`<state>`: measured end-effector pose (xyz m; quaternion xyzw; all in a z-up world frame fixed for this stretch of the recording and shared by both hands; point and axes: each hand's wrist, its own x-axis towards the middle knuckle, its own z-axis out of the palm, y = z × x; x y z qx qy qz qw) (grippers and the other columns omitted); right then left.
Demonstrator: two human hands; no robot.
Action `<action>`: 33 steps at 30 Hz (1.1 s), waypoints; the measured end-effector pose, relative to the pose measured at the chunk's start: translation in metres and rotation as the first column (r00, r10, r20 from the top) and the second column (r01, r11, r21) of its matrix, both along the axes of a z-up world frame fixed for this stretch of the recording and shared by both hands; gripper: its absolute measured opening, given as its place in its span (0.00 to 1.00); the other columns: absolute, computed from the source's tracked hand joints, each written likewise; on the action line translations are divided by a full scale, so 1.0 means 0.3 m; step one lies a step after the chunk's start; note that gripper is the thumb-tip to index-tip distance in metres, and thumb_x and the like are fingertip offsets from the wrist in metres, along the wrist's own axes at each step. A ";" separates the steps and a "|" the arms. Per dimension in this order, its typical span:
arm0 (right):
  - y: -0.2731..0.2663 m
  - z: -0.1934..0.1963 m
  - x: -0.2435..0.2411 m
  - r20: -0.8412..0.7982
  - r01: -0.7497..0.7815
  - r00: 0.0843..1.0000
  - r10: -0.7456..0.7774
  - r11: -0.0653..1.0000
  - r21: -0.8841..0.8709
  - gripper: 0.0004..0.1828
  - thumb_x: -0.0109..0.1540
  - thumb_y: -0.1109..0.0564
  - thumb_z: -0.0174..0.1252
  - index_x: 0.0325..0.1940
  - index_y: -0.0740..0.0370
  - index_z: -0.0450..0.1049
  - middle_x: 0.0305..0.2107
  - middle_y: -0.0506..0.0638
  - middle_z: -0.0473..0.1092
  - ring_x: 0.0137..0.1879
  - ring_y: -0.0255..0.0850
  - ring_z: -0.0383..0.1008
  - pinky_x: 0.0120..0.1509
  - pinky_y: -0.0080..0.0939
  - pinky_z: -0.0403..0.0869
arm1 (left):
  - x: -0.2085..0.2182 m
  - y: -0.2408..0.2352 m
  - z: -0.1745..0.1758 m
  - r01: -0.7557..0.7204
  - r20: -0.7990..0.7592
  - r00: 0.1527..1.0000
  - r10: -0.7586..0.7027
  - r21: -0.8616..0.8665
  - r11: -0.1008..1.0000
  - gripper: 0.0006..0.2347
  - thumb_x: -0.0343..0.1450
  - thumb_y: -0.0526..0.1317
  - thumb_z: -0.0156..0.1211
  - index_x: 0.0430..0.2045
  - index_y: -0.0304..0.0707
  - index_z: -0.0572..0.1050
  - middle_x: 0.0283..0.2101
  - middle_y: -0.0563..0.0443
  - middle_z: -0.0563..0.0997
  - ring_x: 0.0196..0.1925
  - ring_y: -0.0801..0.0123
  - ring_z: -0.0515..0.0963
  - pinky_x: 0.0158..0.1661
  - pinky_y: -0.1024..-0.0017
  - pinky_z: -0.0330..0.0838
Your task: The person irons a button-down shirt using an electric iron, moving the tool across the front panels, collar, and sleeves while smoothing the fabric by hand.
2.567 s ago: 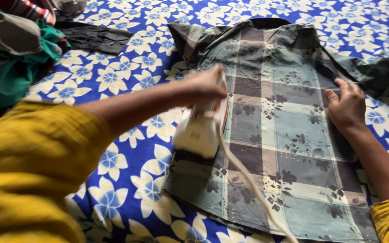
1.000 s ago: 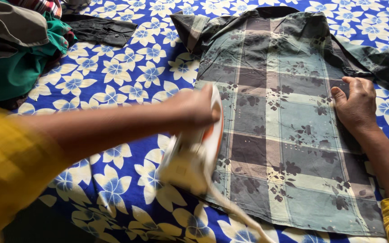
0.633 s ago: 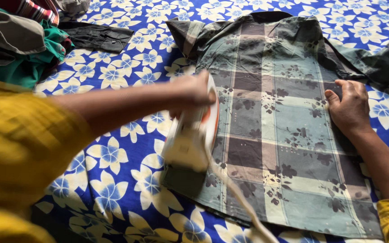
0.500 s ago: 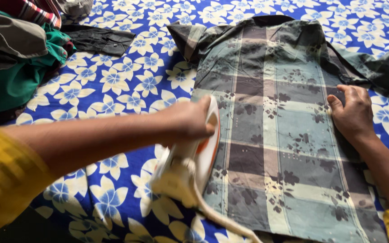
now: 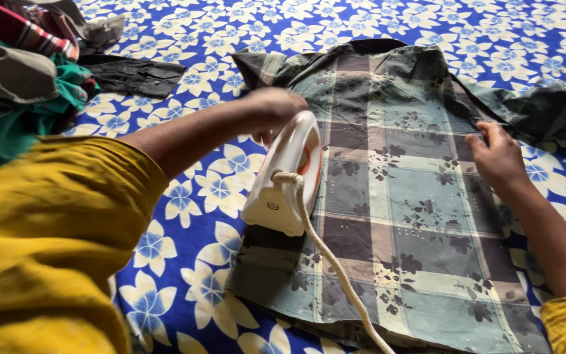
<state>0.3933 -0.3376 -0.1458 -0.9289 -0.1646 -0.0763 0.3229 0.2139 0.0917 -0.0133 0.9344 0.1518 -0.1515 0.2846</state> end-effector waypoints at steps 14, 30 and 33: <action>0.089 -0.056 0.421 0.188 0.181 0.974 -0.123 0.926 -0.331 0.07 0.60 0.53 0.69 0.40 0.57 0.84 0.39 0.64 0.79 0.49 0.59 0.79 0.59 0.57 0.75 | 0.502 0.352 -0.454 -0.305 0.441 0.823 0.358 -0.187 0.934 0.16 0.60 0.26 0.61 0.34 0.48 0.88 0.42 0.44 0.87 0.42 0.66 0.87 0.43 0.68 0.81; 0.173 -0.023 0.464 0.656 0.285 0.754 0.048 0.874 -0.392 0.25 0.58 0.52 0.71 0.55 0.68 0.76 0.45 0.67 0.71 0.51 0.60 0.71 0.52 0.58 0.71 | 0.681 0.430 -0.495 0.004 0.843 0.536 0.042 -0.052 0.999 0.23 0.59 0.27 0.60 0.51 0.37 0.75 0.48 0.36 0.83 0.50 0.51 0.82 0.50 0.60 0.76; 0.412 -0.004 0.281 0.485 -0.296 0.834 0.264 0.955 -0.012 0.17 0.73 0.59 0.55 0.65 0.69 0.69 0.56 0.63 0.68 0.61 0.54 0.68 0.68 0.53 0.71 | 0.491 0.421 -0.442 0.123 0.609 0.757 0.236 -0.488 0.864 0.33 0.62 0.27 0.58 0.65 0.46 0.61 0.54 0.34 0.76 0.50 0.45 0.79 0.46 0.57 0.77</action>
